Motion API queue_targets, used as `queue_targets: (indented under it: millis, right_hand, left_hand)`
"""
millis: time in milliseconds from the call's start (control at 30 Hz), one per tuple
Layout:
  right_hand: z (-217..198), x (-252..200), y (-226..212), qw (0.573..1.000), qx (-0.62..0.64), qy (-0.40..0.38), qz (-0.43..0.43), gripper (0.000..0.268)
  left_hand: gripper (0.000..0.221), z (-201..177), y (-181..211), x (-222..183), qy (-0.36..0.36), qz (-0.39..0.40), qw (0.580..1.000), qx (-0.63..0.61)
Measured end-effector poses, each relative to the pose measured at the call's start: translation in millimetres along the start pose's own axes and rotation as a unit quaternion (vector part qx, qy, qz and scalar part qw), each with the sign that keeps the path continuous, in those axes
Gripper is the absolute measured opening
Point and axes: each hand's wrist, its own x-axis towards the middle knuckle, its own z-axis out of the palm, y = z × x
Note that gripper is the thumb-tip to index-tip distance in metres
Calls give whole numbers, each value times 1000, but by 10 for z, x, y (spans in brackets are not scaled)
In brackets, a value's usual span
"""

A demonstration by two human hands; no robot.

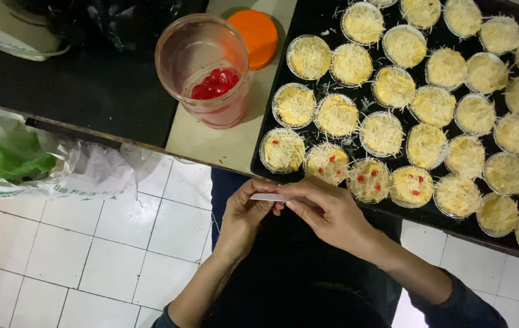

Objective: The person places small red cherry pieces onto cheese-topped pastries in foil cups using a thin stick tool and their hands.

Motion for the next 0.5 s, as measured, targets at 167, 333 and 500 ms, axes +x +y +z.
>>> queue_targets:
  millis: [167, 333, 500]
  right_hand:
    - [24, 79, -25, 999, -29, -4, -15, 15]
    - [-242, 196, 184, 997, 40, -26, 56, 13]
    - [-488, 558, 269, 995, -71, 1, 69, 19]
  left_hand:
    - [17, -17, -46, -15, -5, -13, 1000, -1]
    - [16, -1, 30, 2, -18, -31, 999, -39]
    - [21, -78, 20, 50, 0, -11, 998, -62]
